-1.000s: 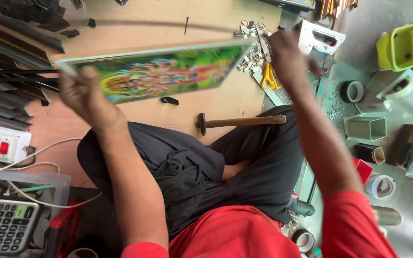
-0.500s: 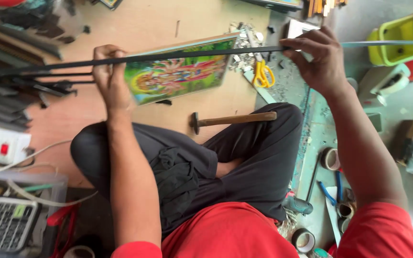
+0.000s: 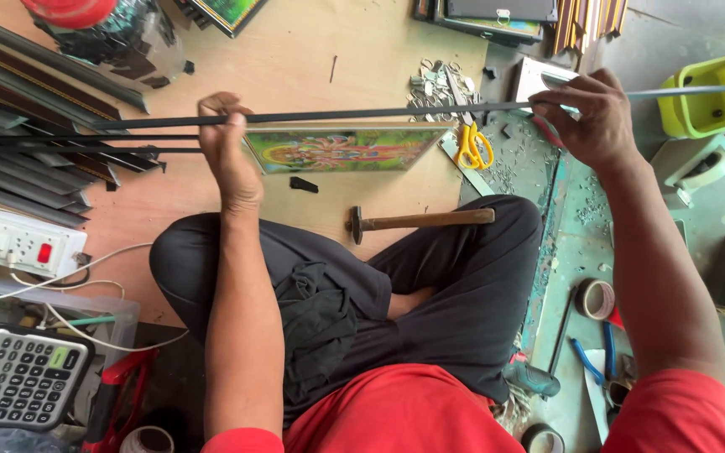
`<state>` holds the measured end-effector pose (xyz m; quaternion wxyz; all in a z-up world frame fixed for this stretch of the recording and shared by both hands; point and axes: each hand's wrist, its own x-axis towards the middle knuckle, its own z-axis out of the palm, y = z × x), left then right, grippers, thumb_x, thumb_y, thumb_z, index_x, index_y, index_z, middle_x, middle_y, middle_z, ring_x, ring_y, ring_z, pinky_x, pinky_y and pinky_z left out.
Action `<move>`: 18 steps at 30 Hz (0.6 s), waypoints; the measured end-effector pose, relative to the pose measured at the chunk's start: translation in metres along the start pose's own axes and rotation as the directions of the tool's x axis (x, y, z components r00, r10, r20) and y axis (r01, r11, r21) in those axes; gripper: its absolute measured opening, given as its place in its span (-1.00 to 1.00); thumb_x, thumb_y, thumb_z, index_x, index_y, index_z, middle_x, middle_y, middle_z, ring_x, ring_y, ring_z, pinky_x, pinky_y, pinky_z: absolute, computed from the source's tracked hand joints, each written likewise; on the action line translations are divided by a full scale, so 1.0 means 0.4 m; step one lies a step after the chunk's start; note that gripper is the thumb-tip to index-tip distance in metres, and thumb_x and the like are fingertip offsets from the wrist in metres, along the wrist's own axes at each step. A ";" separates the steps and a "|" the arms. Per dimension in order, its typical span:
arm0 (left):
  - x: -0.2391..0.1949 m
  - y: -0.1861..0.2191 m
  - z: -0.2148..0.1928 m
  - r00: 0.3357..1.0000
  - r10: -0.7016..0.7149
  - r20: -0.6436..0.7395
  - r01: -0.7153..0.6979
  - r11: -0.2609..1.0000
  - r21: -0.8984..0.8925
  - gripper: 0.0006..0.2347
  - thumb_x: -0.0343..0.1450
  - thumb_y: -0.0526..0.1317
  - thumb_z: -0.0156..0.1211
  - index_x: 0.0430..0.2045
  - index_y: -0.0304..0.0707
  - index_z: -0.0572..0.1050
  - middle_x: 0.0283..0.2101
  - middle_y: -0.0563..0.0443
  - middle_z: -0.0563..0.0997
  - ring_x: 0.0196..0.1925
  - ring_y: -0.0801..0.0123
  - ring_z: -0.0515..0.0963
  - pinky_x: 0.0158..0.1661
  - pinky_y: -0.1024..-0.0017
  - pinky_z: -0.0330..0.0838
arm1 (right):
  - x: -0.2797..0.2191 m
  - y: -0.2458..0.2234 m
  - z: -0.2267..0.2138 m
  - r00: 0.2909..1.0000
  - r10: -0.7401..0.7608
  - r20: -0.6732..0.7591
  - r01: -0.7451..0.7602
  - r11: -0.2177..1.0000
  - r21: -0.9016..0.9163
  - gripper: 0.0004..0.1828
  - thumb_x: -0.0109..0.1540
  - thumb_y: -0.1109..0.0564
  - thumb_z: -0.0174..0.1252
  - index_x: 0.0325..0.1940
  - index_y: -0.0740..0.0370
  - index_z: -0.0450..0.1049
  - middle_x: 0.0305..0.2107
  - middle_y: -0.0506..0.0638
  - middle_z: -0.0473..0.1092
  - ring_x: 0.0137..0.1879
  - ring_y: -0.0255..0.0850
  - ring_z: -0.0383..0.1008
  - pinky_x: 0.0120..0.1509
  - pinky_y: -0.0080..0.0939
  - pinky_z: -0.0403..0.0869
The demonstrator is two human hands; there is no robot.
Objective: The person sits on the floor of a frame workshop and assembles a picture frame around a printed religious image. They hold a long black molding strip against the frame edges, cut and trim the strip with scissors, press corner pieces into place by hand, and tap the frame corners with a hammer to seat the molding.
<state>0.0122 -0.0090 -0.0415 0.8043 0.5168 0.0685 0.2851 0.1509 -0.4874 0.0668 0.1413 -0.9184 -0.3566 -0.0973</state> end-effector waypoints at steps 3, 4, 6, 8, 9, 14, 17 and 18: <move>-0.011 0.002 0.007 1.000 0.025 0.011 -0.026 0.991 0.133 -0.88 0.52 -0.29 0.06 -0.14 -0.34 0.39 -0.21 0.07 0.42 -0.13 0.51 0.33 0.01 0.50 0.26 | -0.018 0.017 0.013 0.999 -0.042 0.018 0.042 0.999 0.020 -0.88 0.41 0.03 0.37 -0.01 0.04 0.67 -0.19 -0.08 0.57 -0.10 -0.18 0.39 0.15 -0.11 0.42; -0.014 -0.004 0.000 1.000 0.021 0.008 -0.021 0.990 0.137 -0.88 0.52 -0.29 0.06 -0.14 -0.34 0.39 -0.21 0.07 0.42 -0.13 0.51 0.33 0.01 0.50 0.26 | -0.019 0.016 0.027 0.999 -0.041 0.022 0.041 0.999 0.025 -0.88 0.41 0.03 0.37 -0.01 0.04 0.67 -0.19 -0.08 0.57 -0.10 -0.18 0.39 0.15 -0.11 0.42; -0.010 -0.018 -0.004 1.000 -0.016 0.001 0.015 0.997 0.074 -0.94 0.52 -0.32 0.08 -0.23 -0.31 0.39 -0.25 0.08 0.43 -0.18 0.52 0.32 -0.04 0.52 0.27 | -0.022 0.021 0.047 0.994 -0.015 0.107 0.009 0.998 0.058 -0.92 0.48 0.03 0.31 0.00 0.00 0.65 -0.30 -0.11 0.54 -0.12 -0.25 0.46 0.04 -0.16 0.45; -0.009 -0.019 0.003 1.000 -0.008 0.016 0.005 0.991 0.130 -0.94 0.52 -0.31 0.10 -0.24 -0.31 0.40 -0.26 0.11 0.42 -0.19 0.54 0.32 -0.07 0.53 0.27 | 0.024 -0.089 0.032 0.994 -0.016 0.110 0.006 0.996 0.091 -0.81 0.42 0.02 0.31 0.09 0.04 0.62 -0.28 -0.04 0.49 -0.09 -0.15 0.46 0.02 -0.09 0.46; -0.007 -0.022 0.008 1.000 0.001 0.027 -0.006 0.983 0.186 -0.93 0.52 -0.29 0.11 -0.24 -0.30 0.41 -0.28 0.13 0.41 -0.20 0.56 0.32 -0.10 0.53 0.28 | 0.045 -0.141 0.024 0.993 -0.021 0.116 0.007 0.992 0.126 -0.67 0.35 0.02 0.32 0.19 0.07 0.60 -0.26 0.04 0.45 -0.06 -0.05 0.45 0.01 -0.02 0.46; -0.010 0.000 0.014 0.997 -0.066 0.047 0.058 0.986 0.155 -0.91 0.53 -0.26 0.17 -0.25 -0.28 0.42 -0.29 0.16 0.40 -0.21 0.59 0.31 -0.11 0.56 0.28 | 0.139 -0.308 0.053 0.975 -0.222 0.005 0.218 0.963 0.158 -0.63 0.36 0.01 0.30 0.22 0.15 0.57 -0.20 0.03 0.45 -0.05 -0.06 0.46 0.07 0.00 0.47; -0.013 0.050 0.046 0.986 -0.168 0.006 0.163 0.967 0.195 -0.89 0.48 -0.23 0.22 -0.28 -0.24 0.44 -0.33 0.18 0.42 -0.28 0.59 0.33 -0.28 0.55 0.23 | 0.161 -0.329 0.078 0.961 -0.278 -0.005 0.276 0.952 0.136 -0.64 0.34 -0.01 0.33 0.18 0.14 0.59 -0.25 0.00 0.46 -0.09 -0.10 0.47 0.02 -0.05 0.47; -0.018 0.072 0.057 0.965 -0.255 -0.066 0.263 0.940 0.217 -0.88 0.43 -0.21 0.25 -0.31 -0.21 0.46 -0.38 0.20 0.43 -0.37 0.59 0.33 -0.47 0.53 0.15 | 0.163 -0.331 0.086 0.956 -0.294 0.005 0.291 0.948 0.128 -0.65 0.33 -0.01 0.34 0.16 0.13 0.59 -0.27 -0.02 0.47 -0.09 -0.10 0.47 0.01 -0.08 0.48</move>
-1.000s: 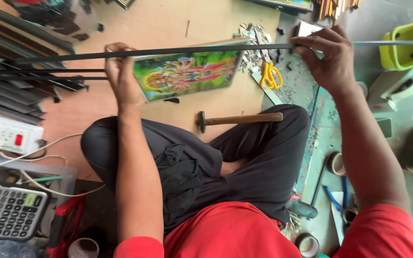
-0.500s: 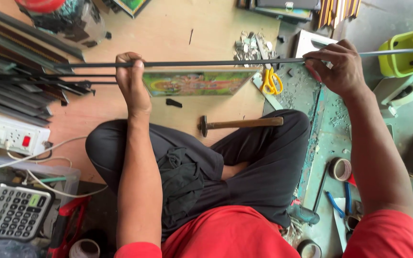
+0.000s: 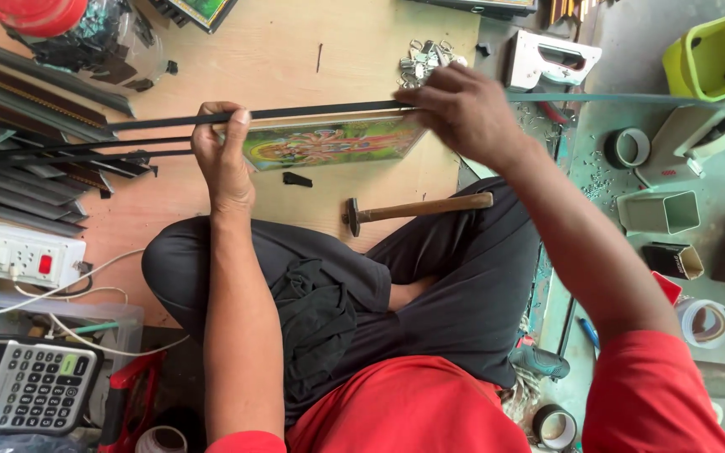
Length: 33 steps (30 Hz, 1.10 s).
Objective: The person sits on the floor of a frame workshop and assembles a picture frame around a printed religious image. They hold a long black molding strip against the frame edges, cut and trim the strip with scissors, press corner pieces into place by hand, and tap the frame corners with a hammer to seat the molding.
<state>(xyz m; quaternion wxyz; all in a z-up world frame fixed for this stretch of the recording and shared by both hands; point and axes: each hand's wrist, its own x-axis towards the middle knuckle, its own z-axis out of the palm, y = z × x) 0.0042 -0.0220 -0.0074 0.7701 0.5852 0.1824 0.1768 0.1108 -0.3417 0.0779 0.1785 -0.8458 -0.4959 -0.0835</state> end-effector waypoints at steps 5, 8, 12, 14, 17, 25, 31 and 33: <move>0.022 -0.053 -0.023 0.989 0.131 0.067 -0.120 0.982 -0.146 -0.83 0.47 -0.25 0.39 -0.24 -0.26 0.49 -0.28 0.19 0.50 -0.21 0.60 0.43 -0.11 0.61 0.34 | -0.097 0.087 -0.048 0.989 0.142 0.033 -0.143 0.990 0.023 -0.77 0.32 0.08 0.36 0.06 0.10 0.65 -0.28 -0.03 0.48 -0.11 -0.08 0.44 -0.02 -0.08 0.44; 0.025 -0.056 -0.028 0.988 0.124 0.091 -0.103 0.974 -0.201 -0.83 0.49 -0.24 0.41 -0.24 -0.28 0.50 -0.28 0.20 0.49 -0.21 0.61 0.42 -0.10 0.62 0.33 | -0.167 0.144 -0.063 0.980 0.193 0.039 -0.194 0.981 0.012 -0.81 0.34 0.09 0.38 0.04 0.09 0.66 -0.23 -0.07 0.53 -0.08 -0.13 0.45 0.04 -0.10 0.44; 0.029 -0.057 -0.028 0.987 0.107 0.119 -0.077 0.969 -0.235 -0.84 0.49 -0.23 0.41 -0.27 -0.28 0.51 -0.31 0.18 0.51 -0.24 0.61 0.41 -0.14 0.63 0.32 | -0.228 0.190 -0.081 0.964 0.264 0.015 -0.264 0.964 0.031 -0.89 0.37 0.08 0.39 -0.02 0.05 0.65 -0.23 -0.12 0.57 -0.09 -0.20 0.46 0.15 -0.12 0.45; 0.028 -0.065 -0.030 0.987 0.108 0.116 -0.081 0.972 -0.219 -0.84 0.49 -0.24 0.40 -0.27 -0.28 0.50 -0.32 0.19 0.50 -0.25 0.62 0.41 -0.15 0.63 0.32 | -0.233 0.197 -0.092 0.955 0.296 0.030 -0.296 0.955 0.002 -0.88 0.36 0.09 0.40 -0.02 0.04 0.66 -0.28 -0.11 0.56 -0.12 -0.18 0.43 0.14 -0.09 0.45; 0.027 -0.062 -0.026 0.987 0.115 0.111 -0.092 0.977 -0.191 -0.85 0.50 -0.24 0.39 -0.29 -0.28 0.50 -0.33 0.18 0.50 -0.26 0.63 0.41 -0.16 0.63 0.33 | -0.224 0.197 -0.101 0.951 0.302 0.064 -0.301 0.953 -0.018 -0.88 0.35 0.10 0.39 -0.03 0.06 0.66 -0.31 -0.09 0.55 -0.10 -0.14 0.43 0.14 -0.06 0.43; 0.034 -0.084 -0.026 0.976 0.189 0.112 -0.174 0.976 -0.127 -0.84 0.51 -0.27 0.38 -0.26 -0.29 0.47 -0.30 0.19 0.47 -0.23 0.63 0.39 -0.15 0.62 0.32 | -0.057 0.048 -0.006 0.993 0.118 0.024 -0.119 0.991 0.056 -0.68 0.31 0.15 0.30 0.17 0.09 0.61 -0.14 -0.01 0.55 -0.01 -0.06 0.52 0.16 0.00 0.44; 0.033 -0.077 -0.031 0.983 0.147 0.114 -0.129 0.980 -0.149 -0.81 0.51 -0.22 0.40 -0.25 -0.29 0.47 -0.29 0.16 0.50 -0.22 0.59 0.43 -0.11 0.61 0.37 | 0.025 -0.019 0.045 0.998 0.064 0.019 -0.065 0.996 0.060 -0.72 0.34 0.16 0.30 0.16 0.09 0.63 -0.34 -0.04 0.51 -0.18 -0.10 0.52 -0.04 -0.04 0.48; 0.037 -0.091 -0.033 0.980 0.168 0.102 -0.155 0.980 -0.121 -0.79 0.49 -0.20 0.42 -0.21 -0.29 0.49 -0.28 0.17 0.50 -0.20 0.59 0.44 -0.11 0.61 0.37 | 0.017 -0.014 0.040 0.996 0.088 0.009 -0.088 0.991 0.102 -0.75 0.33 0.18 0.33 0.10 0.11 0.66 -0.39 -0.02 0.47 -0.25 -0.11 0.50 -0.14 -0.07 0.47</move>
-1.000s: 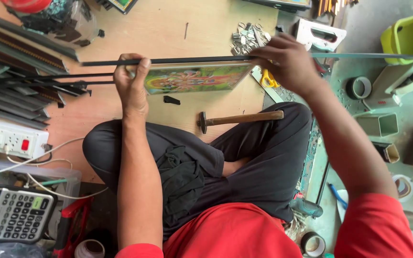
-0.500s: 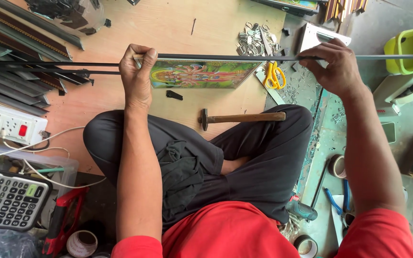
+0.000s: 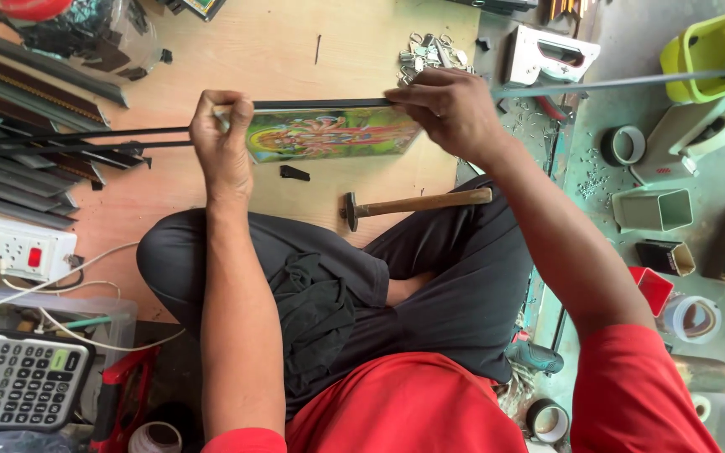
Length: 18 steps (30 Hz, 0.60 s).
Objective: The person sits on the floor of a frame workshop and assembles a picture frame around a printed religious image. They hold a long black molding strip against the frame edges, cut and trim the strip with scissors, press corner pieces into place by hand, and tap the frame corners with a hammer to seat the molding.
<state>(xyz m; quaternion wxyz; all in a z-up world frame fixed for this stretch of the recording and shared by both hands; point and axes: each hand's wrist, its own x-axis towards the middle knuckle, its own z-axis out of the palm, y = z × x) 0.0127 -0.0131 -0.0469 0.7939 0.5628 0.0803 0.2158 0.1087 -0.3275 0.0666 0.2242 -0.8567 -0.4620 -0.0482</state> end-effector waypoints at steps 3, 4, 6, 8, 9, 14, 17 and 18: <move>0.003 -0.010 -0.002 1.000 0.017 0.015 -0.017 0.999 0.029 -0.79 0.51 -0.18 0.42 -0.21 -0.30 0.49 -0.26 0.15 0.49 -0.18 0.57 0.42 -0.09 0.59 0.35 | -0.016 0.011 -0.008 0.998 -0.038 -0.056 0.041 0.998 0.049 -0.76 0.32 0.24 0.30 0.07 0.12 0.65 -0.26 -0.04 0.53 -0.23 -0.16 0.55 -0.15 -0.15 0.51; 0.001 -0.004 0.005 1.000 0.016 0.002 -0.017 0.999 0.027 -0.79 0.51 -0.18 0.42 -0.21 -0.30 0.49 -0.26 0.15 0.49 -0.18 0.57 0.42 -0.09 0.59 0.35 | -0.013 0.007 -0.010 0.998 -0.047 -0.047 0.049 0.997 0.052 -0.76 0.32 0.24 0.30 0.07 0.12 0.65 -0.26 -0.04 0.53 -0.23 -0.16 0.55 -0.15 -0.15 0.51; 0.002 0.011 0.023 1.000 0.011 -0.005 -0.010 0.998 0.063 -0.79 0.51 -0.16 0.38 -0.19 -0.27 0.48 -0.22 0.14 0.51 -0.17 0.57 0.46 -0.07 0.58 0.41 | -0.011 0.000 -0.015 0.999 0.034 -0.020 -0.033 0.998 0.058 -0.71 0.29 0.28 0.30 0.09 0.12 0.66 -0.28 -0.02 0.52 -0.25 -0.14 0.56 -0.19 -0.14 0.50; -0.005 0.034 0.049 0.993 0.117 0.030 -0.119 0.989 0.084 -0.74 0.48 -0.20 0.41 -0.12 -0.31 0.44 -0.20 0.12 0.48 -0.13 0.54 0.46 0.00 0.55 0.41 | -0.002 -0.006 -0.005 1.000 0.016 -0.016 -0.016 0.999 0.051 -0.73 0.30 0.27 0.30 0.09 0.12 0.65 -0.25 -0.04 0.54 -0.23 -0.16 0.58 -0.17 -0.16 0.52; -0.014 0.044 0.063 0.974 0.215 0.068 -0.221 0.970 0.100 -0.68 0.45 -0.23 0.43 -0.06 -0.34 0.40 -0.18 0.10 0.45 -0.08 0.51 0.45 0.06 0.51 0.42 | -0.002 -0.010 -0.001 1.000 0.005 -0.008 -0.004 0.999 0.045 -0.74 0.31 0.26 0.30 0.09 0.11 0.65 -0.23 -0.05 0.55 -0.21 -0.18 0.60 -0.15 -0.19 0.54; -0.014 0.000 0.059 0.972 0.232 -0.037 -0.218 0.950 0.225 -0.80 0.52 -0.24 0.30 -0.16 -0.34 0.40 -0.19 0.05 0.47 -0.10 0.48 0.46 0.02 0.48 0.44 | 0.022 -0.046 0.032 1.000 0.009 -0.028 -0.007 0.998 0.069 -0.76 0.33 0.27 0.32 0.08 0.13 0.65 -0.24 -0.04 0.55 -0.22 -0.17 0.60 -0.18 -0.19 0.53; -0.014 -0.008 0.053 0.971 0.235 -0.043 -0.218 0.945 0.242 -0.83 0.54 -0.25 0.25 -0.21 -0.34 0.39 -0.20 0.04 0.48 -0.12 0.48 0.45 0.00 0.47 0.44 | 0.025 -0.054 0.044 0.998 0.033 -0.045 -0.029 0.996 0.080 -0.76 0.33 0.26 0.33 0.08 0.12 0.65 -0.23 -0.05 0.55 -0.21 -0.18 0.60 -0.18 -0.21 0.54; -0.013 -0.006 0.055 0.980 0.191 -0.053 -0.176 0.962 0.208 -0.84 0.54 -0.24 0.23 -0.23 -0.33 0.38 -0.23 0.05 0.48 -0.16 0.50 0.45 -0.06 0.49 0.44 | 0.024 -0.055 0.046 0.997 0.051 -0.057 -0.047 0.996 0.077 -0.76 0.33 0.26 0.33 0.08 0.12 0.65 -0.24 -0.05 0.54 -0.22 -0.19 0.60 -0.18 -0.21 0.54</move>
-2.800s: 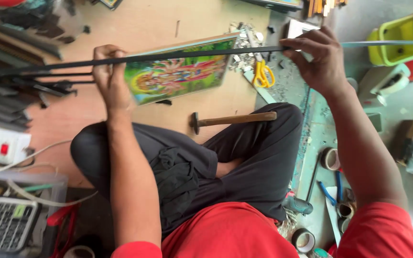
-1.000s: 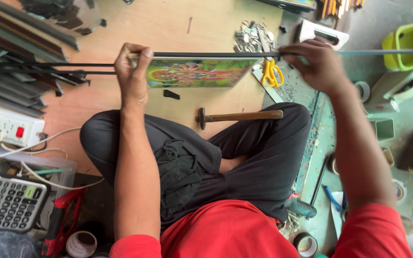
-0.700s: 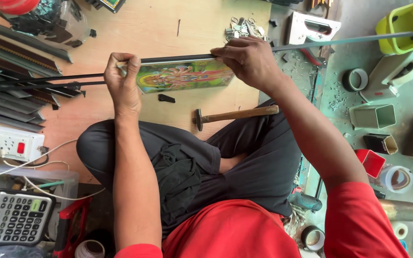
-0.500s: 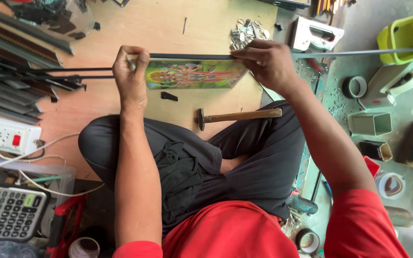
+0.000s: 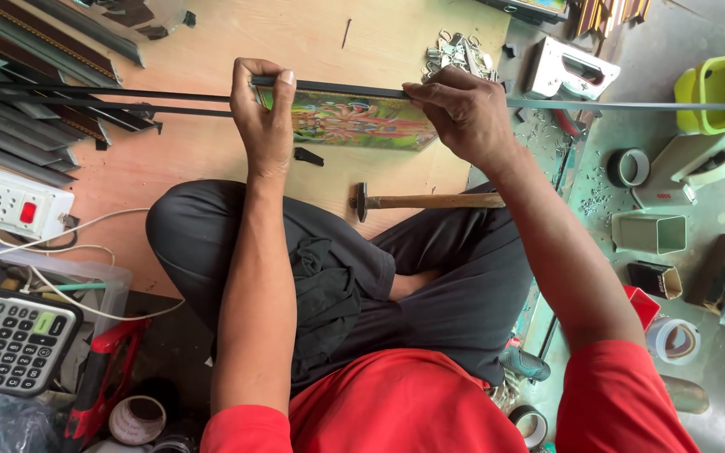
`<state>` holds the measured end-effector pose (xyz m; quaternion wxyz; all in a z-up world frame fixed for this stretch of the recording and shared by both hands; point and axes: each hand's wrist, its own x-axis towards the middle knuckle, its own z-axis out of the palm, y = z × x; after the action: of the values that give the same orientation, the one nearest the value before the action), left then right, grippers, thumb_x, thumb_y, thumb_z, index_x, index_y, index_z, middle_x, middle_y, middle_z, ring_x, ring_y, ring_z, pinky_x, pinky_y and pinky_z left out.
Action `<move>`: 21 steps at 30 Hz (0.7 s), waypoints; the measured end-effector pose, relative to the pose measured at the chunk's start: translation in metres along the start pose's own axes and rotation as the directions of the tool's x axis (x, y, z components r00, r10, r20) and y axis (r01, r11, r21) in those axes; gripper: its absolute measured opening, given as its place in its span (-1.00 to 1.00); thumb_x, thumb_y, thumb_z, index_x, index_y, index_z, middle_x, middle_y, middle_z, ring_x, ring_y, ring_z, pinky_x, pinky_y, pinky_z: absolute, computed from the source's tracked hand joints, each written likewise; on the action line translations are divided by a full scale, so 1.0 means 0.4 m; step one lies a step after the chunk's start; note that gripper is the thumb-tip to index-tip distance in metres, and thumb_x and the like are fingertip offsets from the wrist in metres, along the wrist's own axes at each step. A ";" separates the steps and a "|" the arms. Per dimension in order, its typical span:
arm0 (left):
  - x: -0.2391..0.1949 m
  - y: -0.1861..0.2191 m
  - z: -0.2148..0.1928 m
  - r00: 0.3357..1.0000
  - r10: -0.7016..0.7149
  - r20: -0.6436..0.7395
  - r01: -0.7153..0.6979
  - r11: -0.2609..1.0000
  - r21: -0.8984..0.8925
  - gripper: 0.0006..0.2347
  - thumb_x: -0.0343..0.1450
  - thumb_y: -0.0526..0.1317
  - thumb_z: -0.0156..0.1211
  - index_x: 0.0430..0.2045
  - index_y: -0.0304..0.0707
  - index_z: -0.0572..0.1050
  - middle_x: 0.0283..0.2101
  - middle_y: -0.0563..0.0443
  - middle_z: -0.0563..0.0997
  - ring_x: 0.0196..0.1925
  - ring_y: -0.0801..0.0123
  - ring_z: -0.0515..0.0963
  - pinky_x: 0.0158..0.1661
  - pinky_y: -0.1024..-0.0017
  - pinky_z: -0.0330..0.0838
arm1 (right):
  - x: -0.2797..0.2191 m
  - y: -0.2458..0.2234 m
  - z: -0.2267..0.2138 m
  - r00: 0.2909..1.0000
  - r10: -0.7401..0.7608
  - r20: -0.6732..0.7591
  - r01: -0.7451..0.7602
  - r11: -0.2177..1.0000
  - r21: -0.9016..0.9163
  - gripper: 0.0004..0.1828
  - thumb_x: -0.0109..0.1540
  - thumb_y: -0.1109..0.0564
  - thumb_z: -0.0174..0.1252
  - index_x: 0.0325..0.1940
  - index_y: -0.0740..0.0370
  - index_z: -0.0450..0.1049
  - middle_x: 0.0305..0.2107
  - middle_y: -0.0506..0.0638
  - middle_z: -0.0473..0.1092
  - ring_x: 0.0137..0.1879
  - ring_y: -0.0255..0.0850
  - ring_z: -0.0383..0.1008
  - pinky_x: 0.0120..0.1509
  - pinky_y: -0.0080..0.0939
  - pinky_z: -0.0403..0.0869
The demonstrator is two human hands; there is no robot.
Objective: The person sits on the floor of a frame workshop and assembles a picture frame around a printed religious image. They hold a long black molding strip against the frame edges, cut and trim the strip with scissors, press corner pieces into place by hand, and tap the frame corners with a hammer to seat the molding.
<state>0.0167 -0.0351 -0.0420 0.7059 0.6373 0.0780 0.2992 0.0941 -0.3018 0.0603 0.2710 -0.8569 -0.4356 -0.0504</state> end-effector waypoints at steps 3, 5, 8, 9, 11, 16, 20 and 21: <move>-0.005 -0.006 -0.002 1.000 -0.009 -0.018 0.010 0.999 0.037 -0.85 0.56 -0.24 0.20 -0.23 -0.34 0.38 -0.26 0.05 0.46 -0.19 0.49 0.43 -0.10 0.48 0.44 | -0.003 -0.001 0.005 1.000 -0.010 -0.013 0.010 1.000 -0.015 -0.77 0.32 0.26 0.34 0.06 0.13 0.66 -0.27 -0.04 0.53 -0.26 -0.17 0.57 -0.21 -0.18 0.52; -0.009 -0.005 0.005 0.999 0.041 -0.014 -0.040 0.999 0.037 -0.85 0.57 -0.25 0.19 -0.18 -0.35 0.37 -0.22 0.04 0.45 -0.15 0.49 0.44 -0.06 0.47 0.45 | -0.009 0.001 0.011 0.999 -0.022 -0.026 0.022 1.000 -0.010 -0.76 0.32 0.26 0.34 0.07 0.13 0.65 -0.26 -0.03 0.53 -0.23 -0.17 0.58 -0.18 -0.18 0.53; -0.017 -0.005 0.016 0.992 0.116 -0.046 -0.114 0.993 0.043 -0.82 0.57 -0.27 0.19 -0.09 -0.36 0.35 -0.16 0.02 0.44 -0.08 0.46 0.44 0.03 0.44 0.43 | -0.011 -0.002 0.020 0.998 -0.029 -0.053 0.029 1.000 -0.011 -0.77 0.32 0.25 0.34 0.07 0.11 0.65 -0.27 -0.04 0.53 -0.22 -0.18 0.58 -0.18 -0.19 0.53; -0.022 -0.007 0.024 0.987 0.137 -0.082 -0.134 0.990 0.048 -0.80 0.56 -0.29 0.20 -0.04 -0.37 0.33 -0.14 0.01 0.43 -0.05 0.44 0.42 0.08 0.43 0.40 | -0.014 -0.002 0.021 0.998 -0.019 -0.066 0.018 1.000 -0.019 -0.78 0.33 0.25 0.34 0.06 0.10 0.65 -0.28 -0.06 0.53 -0.24 -0.20 0.58 -0.21 -0.20 0.53; -0.026 -0.020 0.019 0.986 0.129 -0.102 -0.122 0.990 0.071 -0.82 0.56 -0.30 0.22 -0.10 -0.36 0.33 -0.15 0.02 0.41 -0.06 0.45 0.41 0.06 0.42 0.39 | -0.019 -0.004 0.017 0.997 -0.014 -0.082 0.012 1.000 -0.023 -0.79 0.33 0.23 0.34 0.06 0.09 0.65 -0.28 -0.06 0.53 -0.23 -0.20 0.58 -0.20 -0.19 0.52; -0.015 -0.014 0.008 0.992 0.052 -0.118 -0.053 0.999 -0.005 -0.80 0.54 -0.32 0.26 -0.21 -0.29 0.29 -0.20 0.05 0.37 -0.13 0.49 0.38 -0.01 0.44 0.41 | -0.052 0.021 -0.020 0.996 -0.053 -0.068 0.045 0.993 -0.111 -0.77 0.34 0.20 0.34 0.09 0.07 0.68 -0.31 -0.06 0.52 -0.27 -0.20 0.51 -0.18 -0.14 0.46; -0.001 -0.023 -0.021 0.984 0.044 -0.175 -0.070 0.987 -0.145 -0.81 0.51 -0.38 0.25 -0.24 -0.26 0.28 -0.20 0.06 0.35 -0.16 0.49 0.39 -0.07 0.45 0.42 | -0.096 0.067 -0.066 0.996 -0.043 -0.077 0.030 0.987 -0.158 -0.76 0.32 0.17 0.34 0.08 0.03 0.67 -0.29 -0.11 0.53 -0.20 -0.22 0.51 -0.04 -0.15 0.40; -0.001 -0.029 -0.033 0.978 0.101 -0.185 -0.123 0.986 -0.110 -0.82 0.53 -0.41 0.23 -0.23 -0.27 0.29 -0.18 0.06 0.33 -0.15 0.47 0.39 -0.06 0.44 0.42 | -0.110 0.071 -0.071 0.995 -0.014 -0.097 0.000 0.990 -0.140 -0.81 0.36 0.14 0.37 0.06 0.02 0.66 -0.27 -0.13 0.54 -0.20 -0.24 0.51 -0.01 -0.16 0.39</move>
<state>0.0136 -0.0242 -0.0552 0.7153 0.5675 0.0867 0.3985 0.0932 -0.3613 0.0582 0.2311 -0.8687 -0.4203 -0.1235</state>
